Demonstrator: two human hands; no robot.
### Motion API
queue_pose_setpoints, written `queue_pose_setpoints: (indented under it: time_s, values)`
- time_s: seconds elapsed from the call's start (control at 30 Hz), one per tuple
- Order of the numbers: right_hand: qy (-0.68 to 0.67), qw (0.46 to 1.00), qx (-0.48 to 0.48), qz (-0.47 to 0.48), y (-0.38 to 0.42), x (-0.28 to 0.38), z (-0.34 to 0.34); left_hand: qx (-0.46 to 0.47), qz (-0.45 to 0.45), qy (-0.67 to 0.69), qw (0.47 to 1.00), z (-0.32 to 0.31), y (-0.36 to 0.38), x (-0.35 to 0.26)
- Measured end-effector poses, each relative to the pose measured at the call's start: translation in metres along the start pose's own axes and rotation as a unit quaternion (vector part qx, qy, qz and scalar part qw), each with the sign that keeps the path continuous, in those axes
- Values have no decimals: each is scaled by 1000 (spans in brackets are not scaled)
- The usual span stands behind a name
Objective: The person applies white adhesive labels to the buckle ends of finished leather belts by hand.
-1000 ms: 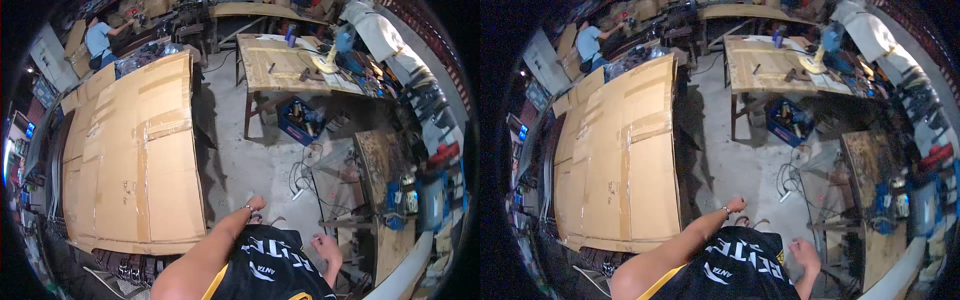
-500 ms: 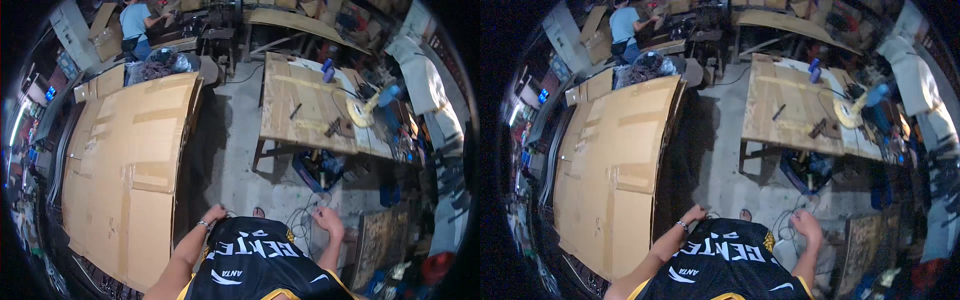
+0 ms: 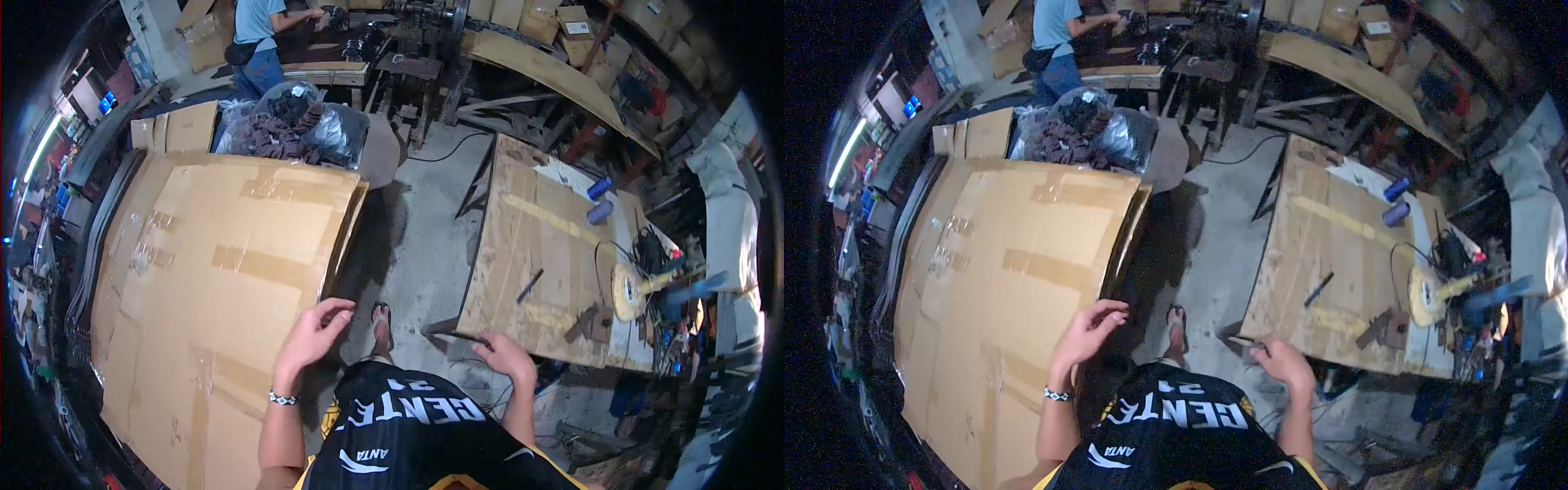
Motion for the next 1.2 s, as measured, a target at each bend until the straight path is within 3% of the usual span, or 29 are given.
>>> queue_pose_setpoints:
  time_s: [0.1,0.2,0.3,0.37,0.57,0.63,0.67,0.77,0.8,0.9,0.93,1.03,1.07,1.17,1.2]
  values:
    - [-4,999,44,24,-57,21,7,-27,-28,-42,998,38,-41,-48]
    - [27,994,105,31,-124,39,15,4,-21,-42,999,61,-82,-76]
    - [98,991,78,41,-178,80,66,12,2,-43,999,75,-112,-77]
    - [77,993,79,31,-216,98,97,-10,-37,-84,996,81,-127,-79]
    - [137,986,75,61,-322,111,150,13,21,-77,997,83,-181,-90]
    - [129,984,71,97,-368,98,155,0,33,-66,997,82,-209,-95]
    - [58,984,71,150,-399,75,147,-7,18,-73,997,80,-227,-96]
    - [100,975,184,80,-468,87,182,-24,12,-121,992,69,-298,-97]
    - [101,973,171,117,-488,85,200,-17,61,-85,994,63,-328,-100]
    - [162,966,162,119,-564,56,258,-13,61,-140,988,43,-428,-129]
    - [89,983,142,79,-581,37,285,-7,91,-160,983,38,-459,-158]
    - [78,989,30,124,-624,20,372,48,31,-201,978,12,-547,-205]
    - [53,994,27,87,-642,1,386,75,-3,-198,977,5,-571,-210]
    - [147,987,-15,55,-664,-34,424,131,0,-221,966,-4,-635,-217]
    - [119,992,8,34,-667,-33,432,132,-2,-256,958,-3,-653,-210]
Point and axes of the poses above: each hand's wrist, its own y-axis away from the middle knuckle, its own z-axis out of the back of the hand, x = y × z, the point moved 7 cm from there along -y, towards the middle knuckle, and after that the axes turned 2 degrees about -y, right-handed, at the moved point
